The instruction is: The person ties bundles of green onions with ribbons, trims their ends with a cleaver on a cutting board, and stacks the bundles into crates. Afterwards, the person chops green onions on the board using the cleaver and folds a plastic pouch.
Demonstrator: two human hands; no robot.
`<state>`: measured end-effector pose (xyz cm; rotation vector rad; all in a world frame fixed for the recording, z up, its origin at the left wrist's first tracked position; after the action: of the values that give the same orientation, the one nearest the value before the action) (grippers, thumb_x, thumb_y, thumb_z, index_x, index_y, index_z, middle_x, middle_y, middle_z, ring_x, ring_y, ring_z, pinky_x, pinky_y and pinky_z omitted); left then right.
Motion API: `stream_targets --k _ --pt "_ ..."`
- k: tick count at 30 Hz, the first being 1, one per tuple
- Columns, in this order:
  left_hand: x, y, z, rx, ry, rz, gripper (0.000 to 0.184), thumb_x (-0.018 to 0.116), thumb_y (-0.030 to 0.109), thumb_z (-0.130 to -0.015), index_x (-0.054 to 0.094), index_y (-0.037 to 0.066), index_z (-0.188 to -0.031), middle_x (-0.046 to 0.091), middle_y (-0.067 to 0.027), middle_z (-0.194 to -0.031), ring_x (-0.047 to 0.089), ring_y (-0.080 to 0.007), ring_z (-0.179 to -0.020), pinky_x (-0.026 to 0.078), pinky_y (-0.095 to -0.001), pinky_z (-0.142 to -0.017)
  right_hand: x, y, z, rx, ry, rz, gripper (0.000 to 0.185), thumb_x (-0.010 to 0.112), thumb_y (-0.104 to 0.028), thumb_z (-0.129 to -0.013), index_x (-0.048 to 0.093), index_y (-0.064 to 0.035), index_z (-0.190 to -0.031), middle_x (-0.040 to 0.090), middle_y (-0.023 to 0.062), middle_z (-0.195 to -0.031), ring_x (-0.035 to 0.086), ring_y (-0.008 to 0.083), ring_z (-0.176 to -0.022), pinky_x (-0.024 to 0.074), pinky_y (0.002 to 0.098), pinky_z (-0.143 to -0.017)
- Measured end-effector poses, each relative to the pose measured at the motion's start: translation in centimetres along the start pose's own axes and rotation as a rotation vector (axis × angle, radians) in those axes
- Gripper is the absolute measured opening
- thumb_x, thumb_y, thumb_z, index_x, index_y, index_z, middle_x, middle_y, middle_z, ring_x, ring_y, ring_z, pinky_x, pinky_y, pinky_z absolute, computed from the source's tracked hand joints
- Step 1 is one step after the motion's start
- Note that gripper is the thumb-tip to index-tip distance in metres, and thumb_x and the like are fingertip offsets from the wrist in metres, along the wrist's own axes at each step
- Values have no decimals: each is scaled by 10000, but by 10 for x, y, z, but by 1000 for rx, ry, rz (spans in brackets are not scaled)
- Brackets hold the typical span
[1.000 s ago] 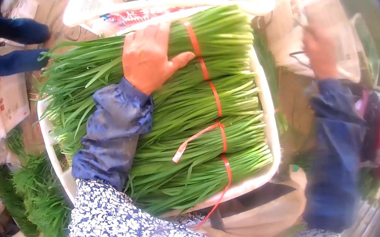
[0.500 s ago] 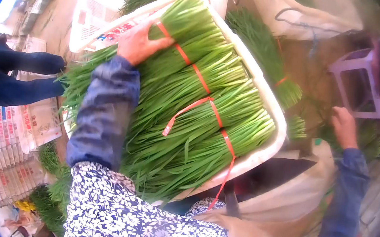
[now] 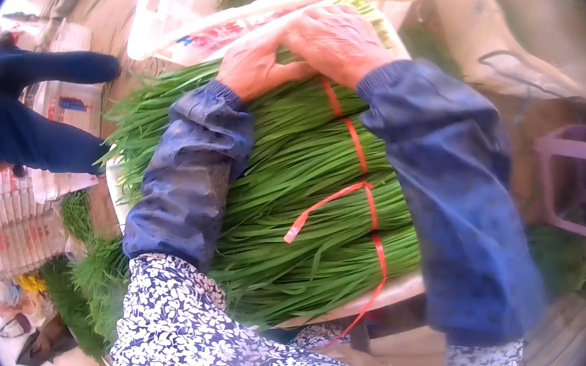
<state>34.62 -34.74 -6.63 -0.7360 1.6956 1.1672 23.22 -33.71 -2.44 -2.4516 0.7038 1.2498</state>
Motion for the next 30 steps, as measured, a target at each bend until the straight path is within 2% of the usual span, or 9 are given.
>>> stream_targets --k 2,3,6,10,16,18,20,27,30 --pt "-6 6 0 136 96 70 748 724 494 -760 500 74 -1337 609 -199 -1199 577 -351 -1122 448 -397 -952 33 10 -1 109 -402 165 242 514 -275 -884 641 -194 -1073 600 83 -1110 561 248 -1087 442 390 -911" --pt "-10 6 1 41 2 11 770 737 488 -739 498 65 -1336 611 -198 -1197 563 -348 -1146 435 -411 -972 30 7 5 19 -186 253 212 514 -269 -870 641 -235 -1037 595 59 -1050 566 230 -1051 444 389 -871" --pt "-28 9 26 186 68 -112 765 707 499 -746 497 40 -1320 626 -212 -1152 570 -360 -1126 422 -422 -958 54 26 11 97 -155 154 196 509 -269 -869 636 -219 -1009 596 42 -1013 566 227 -1050 444 406 -857" --pt "-42 -31 79 5 131 -367 753 695 497 -755 501 57 -1335 620 -197 -1187 565 -351 -1124 405 -418 -972 52 23 5 159 -204 118 190 498 -267 -868 634 -230 -995 599 36 -947 578 223 -1021 446 407 -824" --pt "-32 1 120 -107 149 -312 696 687 516 -779 559 51 -1281 646 -165 -1131 607 -325 -1025 449 -415 -854 37 7 22 362 -302 -91 313 551 -291 -899 625 -70 -1108 633 100 -1070 571 281 -1051 429 410 -875" --pt "-23 8 125 -115 137 -284 697 677 513 -788 549 41 -1285 641 -164 -1130 597 -324 -1033 439 -421 -863 12 0 34 329 -34 -99 406 560 -417 -859 699 -53 -972 668 124 -1042 585 251 -1065 402 426 -942" --pt "-20 -10 112 -138 156 -282 731 670 532 -781 533 35 -1299 634 -166 -1130 582 -322 -1053 424 -429 -885 15 5 33 258 71 -115 300 542 -306 -890 647 -25 -900 646 130 -926 599 241 -949 443 397 -845" --pt "-53 6 85 111 252 -457 827 684 553 -774 448 23 -1363 585 -200 -1207 522 -358 -1148 391 -463 -966 42 28 34 454 -174 -326 554 524 -495 -861 648 7 -1059 597 189 -1137 500 355 -1156 361 449 -995" --pt "-57 45 50 106 128 -299 753 708 456 -797 474 20 -1363 591 -217 -1212 551 -346 -1144 419 -422 -984 18 12 56 227 130 -275 688 538 -533 -845 544 7 -1271 565 198 -1210 470 377 -1186 304 492 -1055"
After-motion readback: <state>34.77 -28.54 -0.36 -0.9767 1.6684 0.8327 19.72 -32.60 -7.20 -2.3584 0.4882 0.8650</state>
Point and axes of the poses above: each hand's wrist, its own z-axis away from the middle knuckle, its own x-axis out of the palm, y = z × x, the point moved 7 cm from there along -z, towards the middle knuckle
